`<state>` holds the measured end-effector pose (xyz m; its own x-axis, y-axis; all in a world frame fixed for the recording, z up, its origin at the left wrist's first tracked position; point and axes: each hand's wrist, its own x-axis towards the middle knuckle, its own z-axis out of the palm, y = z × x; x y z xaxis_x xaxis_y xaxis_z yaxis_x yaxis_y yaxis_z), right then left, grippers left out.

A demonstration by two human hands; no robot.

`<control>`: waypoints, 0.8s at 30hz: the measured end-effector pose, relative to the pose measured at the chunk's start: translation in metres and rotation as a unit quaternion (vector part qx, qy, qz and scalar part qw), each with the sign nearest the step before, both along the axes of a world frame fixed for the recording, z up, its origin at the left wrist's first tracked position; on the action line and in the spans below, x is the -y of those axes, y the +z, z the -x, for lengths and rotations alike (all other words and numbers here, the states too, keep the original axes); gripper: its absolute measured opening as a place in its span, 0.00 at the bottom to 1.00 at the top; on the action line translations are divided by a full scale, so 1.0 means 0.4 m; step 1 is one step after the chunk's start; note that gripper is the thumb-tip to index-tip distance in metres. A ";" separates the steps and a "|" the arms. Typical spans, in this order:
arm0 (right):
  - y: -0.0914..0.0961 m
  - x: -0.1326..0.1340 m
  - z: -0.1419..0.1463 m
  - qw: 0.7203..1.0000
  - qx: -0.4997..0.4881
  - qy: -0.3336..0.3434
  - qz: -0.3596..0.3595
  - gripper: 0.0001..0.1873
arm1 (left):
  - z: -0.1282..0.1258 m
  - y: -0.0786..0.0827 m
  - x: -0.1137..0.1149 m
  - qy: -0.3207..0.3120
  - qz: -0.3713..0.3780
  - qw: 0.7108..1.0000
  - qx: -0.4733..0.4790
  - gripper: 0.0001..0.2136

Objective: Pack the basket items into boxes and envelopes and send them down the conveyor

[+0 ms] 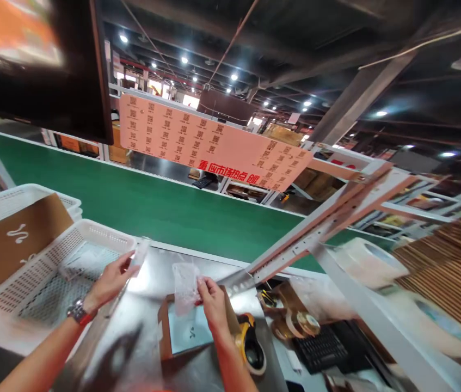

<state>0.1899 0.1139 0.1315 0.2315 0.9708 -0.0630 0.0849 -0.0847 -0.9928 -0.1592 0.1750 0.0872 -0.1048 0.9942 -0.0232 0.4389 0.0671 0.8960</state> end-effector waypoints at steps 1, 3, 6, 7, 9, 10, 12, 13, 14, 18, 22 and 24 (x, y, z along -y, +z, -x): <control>0.003 0.002 0.012 1.000 0.003 0.016 -0.002 0.33 | -0.041 0.029 0.033 -0.050 0.003 0.996 0.073 0.36; 0.006 0.007 0.031 0.999 0.002 0.047 -0.011 0.32 | -0.122 0.073 0.101 -0.150 0.055 0.974 0.163 0.48; 0.010 0.019 0.040 0.995 0.015 0.094 -0.035 0.32 | -0.200 0.097 0.173 -0.250 0.147 0.938 0.189 0.58; 0.012 0.025 0.037 0.992 0.028 0.113 -0.044 0.32 | -0.212 0.097 0.187 -0.261 0.167 0.933 0.183 0.60; 0.018 0.043 0.026 0.984 0.068 0.150 -0.066 0.30 | -0.225 0.093 0.202 -0.261 0.197 0.929 0.175 0.62; 0.022 0.055 0.021 0.978 0.090 0.167 -0.081 0.29 | -0.232 0.090 0.207 -0.254 0.209 0.927 0.181 0.63; 0.028 0.086 0.016 0.964 0.121 0.209 -0.112 0.26 | -0.254 0.085 0.215 -0.237 0.235 0.916 0.220 0.61; 0.031 0.104 0.017 0.955 0.127 0.237 -0.124 0.25 | -0.271 0.081 0.220 -0.228 0.246 0.909 0.249 0.58; 0.031 0.122 0.019 0.946 0.128 0.268 -0.131 0.24 | -0.292 0.076 0.226 -0.219 0.251 0.902 0.276 0.53; 0.006 0.176 0.022 0.928 0.117 0.327 -0.136 0.24 | -0.387 0.047 0.239 -0.205 0.231 0.911 0.274 0.26; -0.052 0.172 -0.039 0.963 0.063 0.245 -0.097 0.28 | -0.443 0.055 0.209 -0.177 0.211 0.954 0.121 0.23; -0.074 0.161 -0.091 0.978 0.051 0.194 -0.062 0.31 | -0.463 0.087 0.185 -0.174 0.141 0.975 -0.012 0.23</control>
<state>0.2263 0.0494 0.1018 -0.1568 0.9855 0.0651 0.1867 0.0943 -0.9779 0.0261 0.1010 0.1219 0.2337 0.9242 -0.3020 0.5003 0.1520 0.8524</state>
